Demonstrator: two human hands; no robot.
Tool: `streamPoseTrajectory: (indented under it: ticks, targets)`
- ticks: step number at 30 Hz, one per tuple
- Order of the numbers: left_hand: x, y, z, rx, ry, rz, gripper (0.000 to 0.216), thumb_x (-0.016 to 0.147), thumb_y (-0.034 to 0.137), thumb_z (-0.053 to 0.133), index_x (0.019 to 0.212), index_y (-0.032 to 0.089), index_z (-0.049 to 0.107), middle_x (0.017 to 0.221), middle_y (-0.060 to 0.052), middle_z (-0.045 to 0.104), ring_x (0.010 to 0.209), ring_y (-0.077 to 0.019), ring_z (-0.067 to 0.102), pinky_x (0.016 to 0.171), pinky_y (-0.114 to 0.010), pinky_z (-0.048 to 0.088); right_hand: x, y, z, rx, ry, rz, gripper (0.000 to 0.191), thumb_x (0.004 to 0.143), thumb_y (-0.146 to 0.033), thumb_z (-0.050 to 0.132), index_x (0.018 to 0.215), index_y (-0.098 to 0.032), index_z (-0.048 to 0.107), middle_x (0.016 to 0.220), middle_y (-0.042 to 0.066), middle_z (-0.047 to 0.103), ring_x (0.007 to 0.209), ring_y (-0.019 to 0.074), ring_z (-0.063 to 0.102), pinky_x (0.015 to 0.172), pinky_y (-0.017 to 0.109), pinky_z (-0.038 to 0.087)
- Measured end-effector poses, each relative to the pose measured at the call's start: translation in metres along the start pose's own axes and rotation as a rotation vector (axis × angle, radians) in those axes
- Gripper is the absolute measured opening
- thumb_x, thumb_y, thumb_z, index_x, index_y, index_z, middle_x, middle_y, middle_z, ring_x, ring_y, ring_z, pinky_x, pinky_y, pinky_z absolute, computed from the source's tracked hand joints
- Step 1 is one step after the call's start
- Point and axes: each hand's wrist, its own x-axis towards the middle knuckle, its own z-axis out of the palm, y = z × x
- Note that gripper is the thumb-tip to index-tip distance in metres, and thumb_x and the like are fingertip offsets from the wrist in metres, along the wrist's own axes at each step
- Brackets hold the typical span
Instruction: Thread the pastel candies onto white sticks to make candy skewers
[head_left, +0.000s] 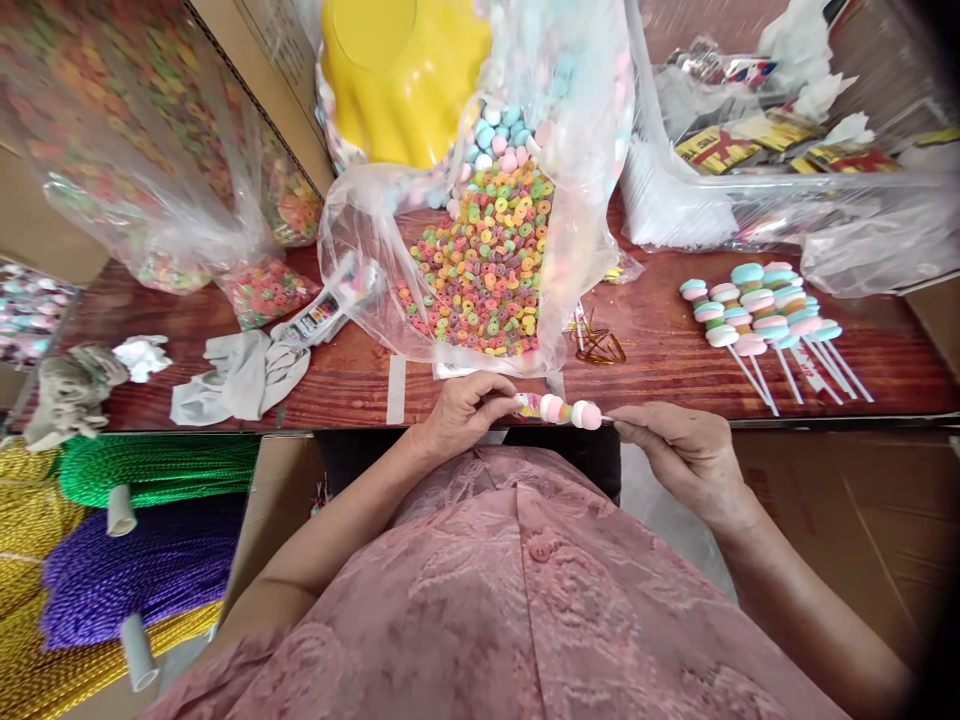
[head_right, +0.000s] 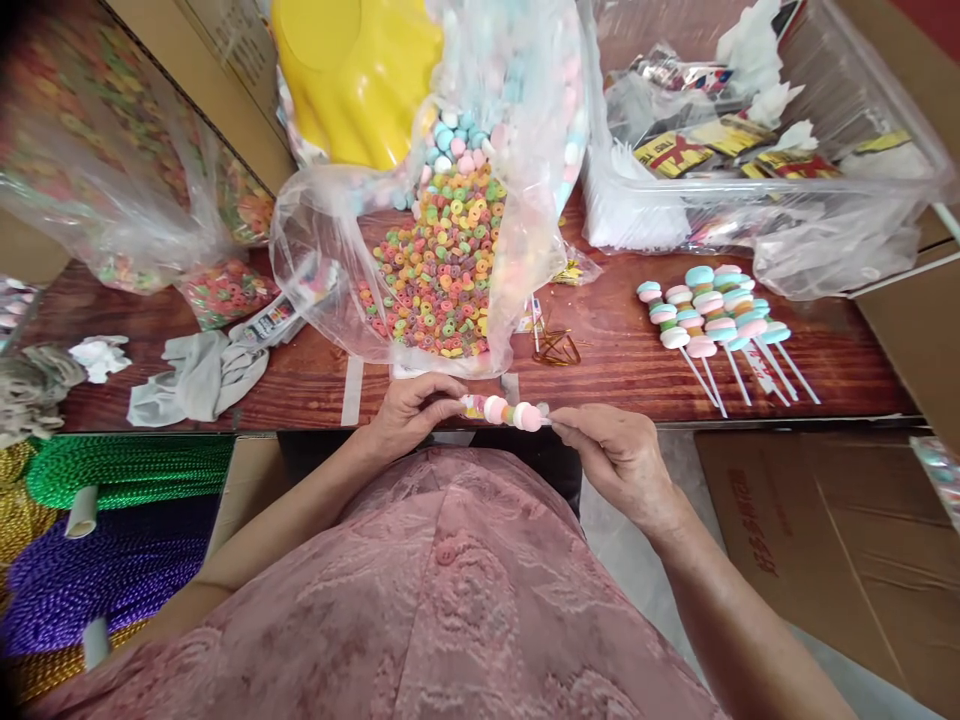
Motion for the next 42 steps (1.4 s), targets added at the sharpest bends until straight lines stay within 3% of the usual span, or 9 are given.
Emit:
streamPoseTrajectory:
  ticks: [3,5,10,17,20,28,33,38,42]
  targets:
    - [0.003,-0.001,-0.001,0.12,-0.073,0.117,0.051,0.076,0.047,0.079,0.114,0.016,0.066,0.106,-0.01,0.071,0.096,-0.0219,0.065,0.085,-0.035,0.052,-0.002,0.003,0.007,-0.002,0.046,-0.028,0.017,0.092,-0.024,0.062,0.102,-0.03,0.074,0.085,0.0,0.077,0.075,0.0183,0.073,0.071,0.032,0.058]
    - [0.005,-0.004,-0.001,0.236,-0.103,0.19,0.058,0.074,0.045,0.082,0.12,0.015,0.063,0.114,-0.013,0.069,0.106,-0.0261,0.063,0.091,-0.041,0.05,-0.003,0.003,0.012,-0.026,0.071,-0.065,0.019,0.091,-0.022,0.062,0.104,-0.03,0.074,0.082,0.0,0.076,0.071,0.0179,0.071,0.068,0.032,0.056]
    - [0.008,-0.005,-0.009,0.522,-0.113,0.192,0.01,0.084,0.018,0.059,0.091,0.016,0.067,0.09,-0.01,0.07,0.09,-0.0231,0.061,0.08,-0.036,0.046,0.001,-0.006,0.014,-0.174,0.09,-0.228,0.023,0.09,-0.018,0.06,0.107,-0.03,0.071,0.076,0.0,0.073,0.06,0.0158,0.064,0.061,0.032,0.05]
    - [0.014,0.015,-0.014,0.845,-0.09,0.238,0.007,0.079,0.019,0.058,0.073,0.017,0.06,0.07,-0.007,0.064,0.071,-0.0218,0.058,0.067,-0.036,0.031,0.011,-0.022,0.003,-0.461,-0.008,-0.476,0.035,0.086,-0.007,0.056,0.114,-0.026,0.066,0.073,0.0,0.07,0.062,0.0154,0.061,0.058,0.032,0.04]
    - [0.016,0.018,-0.01,0.936,-0.051,0.242,0.013,0.084,0.026,0.057,0.075,0.018,0.06,0.072,-0.006,0.065,0.072,-0.0222,0.058,0.067,-0.037,0.029,0.013,-0.03,0.004,-0.382,0.03,-0.444,0.032,0.087,-0.008,0.058,0.113,-0.025,0.066,0.07,-0.001,0.068,0.059,0.0137,0.059,0.058,0.031,0.041]
    - [0.02,0.018,-0.014,1.08,0.098,0.344,0.014,0.088,0.027,0.056,0.078,0.019,0.061,0.082,-0.006,0.071,0.078,-0.0213,0.058,0.07,-0.038,0.028,0.008,-0.027,0.017,-0.032,0.172,-0.121,0.023,0.089,-0.012,0.065,0.105,-0.028,0.071,0.082,-0.003,0.073,0.066,0.0117,0.067,0.064,0.024,0.051]
    - [0.019,0.014,-0.013,1.086,0.133,0.416,0.015,0.085,0.025,0.057,0.072,0.019,0.059,0.073,-0.006,0.067,0.071,-0.0203,0.055,0.067,-0.037,0.027,0.009,-0.026,0.02,0.006,0.116,-0.085,0.018,0.091,-0.015,0.063,0.103,-0.026,0.071,0.072,-0.005,0.071,0.055,0.0094,0.063,0.055,0.022,0.048]
    - [0.019,0.014,-0.01,1.086,0.05,0.346,0.012,0.081,0.023,0.057,0.071,0.019,0.059,0.068,-0.006,0.064,0.068,-0.0202,0.055,0.066,-0.037,0.027,0.016,-0.03,0.018,-0.139,0.026,-0.284,0.017,0.091,-0.012,0.06,0.104,-0.021,0.068,0.077,0.001,0.072,0.067,0.0141,0.066,0.063,0.027,0.048]
    - [0.021,0.019,-0.012,0.939,-0.012,0.105,0.012,0.08,0.029,0.06,0.074,0.019,0.061,0.073,-0.006,0.068,0.07,-0.0204,0.059,0.065,-0.035,0.029,0.019,-0.031,0.017,-0.266,-0.043,-0.498,0.03,0.089,-0.004,0.049,0.111,-0.017,0.064,0.068,0.001,0.064,0.06,0.0147,0.056,0.059,0.03,0.041]
